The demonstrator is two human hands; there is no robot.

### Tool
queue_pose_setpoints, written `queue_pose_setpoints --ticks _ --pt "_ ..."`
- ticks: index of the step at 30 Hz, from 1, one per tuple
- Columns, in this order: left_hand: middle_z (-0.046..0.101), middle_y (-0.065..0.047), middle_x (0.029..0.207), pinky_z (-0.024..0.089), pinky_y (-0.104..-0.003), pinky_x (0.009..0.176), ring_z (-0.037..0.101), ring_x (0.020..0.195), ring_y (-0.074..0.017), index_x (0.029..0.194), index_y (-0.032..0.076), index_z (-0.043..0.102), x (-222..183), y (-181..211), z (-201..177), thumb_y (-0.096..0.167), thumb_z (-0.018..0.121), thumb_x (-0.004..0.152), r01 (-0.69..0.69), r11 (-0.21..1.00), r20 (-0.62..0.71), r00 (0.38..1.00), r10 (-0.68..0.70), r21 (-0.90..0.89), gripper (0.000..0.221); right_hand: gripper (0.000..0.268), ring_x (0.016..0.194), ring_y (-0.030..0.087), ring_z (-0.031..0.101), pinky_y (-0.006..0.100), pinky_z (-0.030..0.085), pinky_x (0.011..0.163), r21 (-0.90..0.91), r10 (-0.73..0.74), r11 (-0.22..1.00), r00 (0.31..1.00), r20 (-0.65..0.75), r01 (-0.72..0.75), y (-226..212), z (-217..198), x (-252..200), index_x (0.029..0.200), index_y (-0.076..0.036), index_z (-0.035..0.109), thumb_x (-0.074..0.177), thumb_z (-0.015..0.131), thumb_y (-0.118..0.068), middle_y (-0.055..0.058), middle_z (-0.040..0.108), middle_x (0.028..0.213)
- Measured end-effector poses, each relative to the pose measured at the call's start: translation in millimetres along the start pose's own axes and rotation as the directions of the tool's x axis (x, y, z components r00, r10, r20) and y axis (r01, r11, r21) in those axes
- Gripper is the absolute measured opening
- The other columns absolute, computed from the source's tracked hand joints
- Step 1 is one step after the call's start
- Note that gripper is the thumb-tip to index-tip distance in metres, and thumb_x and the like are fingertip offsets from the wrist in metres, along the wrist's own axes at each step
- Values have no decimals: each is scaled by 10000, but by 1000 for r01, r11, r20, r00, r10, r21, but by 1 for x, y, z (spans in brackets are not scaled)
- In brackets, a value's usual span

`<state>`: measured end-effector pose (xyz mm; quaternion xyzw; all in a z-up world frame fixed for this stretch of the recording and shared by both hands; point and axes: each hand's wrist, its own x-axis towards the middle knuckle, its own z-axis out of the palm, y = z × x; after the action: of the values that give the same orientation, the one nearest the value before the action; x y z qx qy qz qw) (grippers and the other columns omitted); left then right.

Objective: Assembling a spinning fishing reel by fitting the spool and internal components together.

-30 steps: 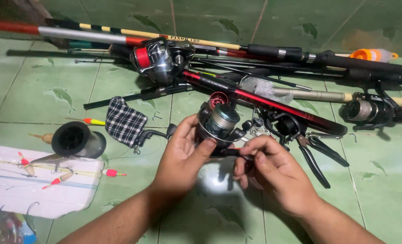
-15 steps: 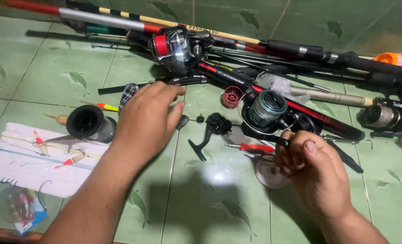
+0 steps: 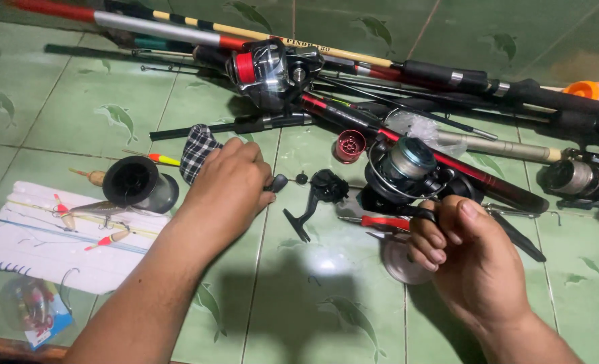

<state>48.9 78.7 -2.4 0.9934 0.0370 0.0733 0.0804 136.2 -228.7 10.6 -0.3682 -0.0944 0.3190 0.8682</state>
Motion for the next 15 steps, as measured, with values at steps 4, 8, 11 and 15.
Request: queue_pose_setpoints --ticks 4,8,11,15 --pt "657 -77 899 481 -435 878 584 916 -298 791 93 715 -1 4 -8 187 759 772 -34 998 -150 988 25 -57 106 333 654 136 380 279 333 561 101 49 994 998 29 -52 -1 3 1 750 -119 425 1048 524 -226 45 414 694" --pt "715 -73 827 510 -433 808 629 834 -318 800 76 679 2 8 -4 161 724 739 -14 996 -104 995 5 -93 114 323 633 128 379 276 332 552 116 65 991 997 28 -68 0 1 2 753 -123 430 1042 530 -226 31 409 677" --pt "718 -95 785 525 -450 747 653 791 -343 832 63 651 3 9 -4 145 700 756 -9 993 -113 994 -5 -119 122 320 631 129 383 277 334 550 109 65 992 997 29 -68 -1 0 3 757 -123 431 1043 530 -226 33 413 676" --pt "731 -88 851 519 -444 734 660 829 -314 944 62 618 4 13 -14 72 655 802 -35 978 -175 985 -2 -207 147 317 643 132 387 271 346 566 138 64 988 997 51 -71 -1 3 2 753 -117 438 1038 533 -218 40 426 688"
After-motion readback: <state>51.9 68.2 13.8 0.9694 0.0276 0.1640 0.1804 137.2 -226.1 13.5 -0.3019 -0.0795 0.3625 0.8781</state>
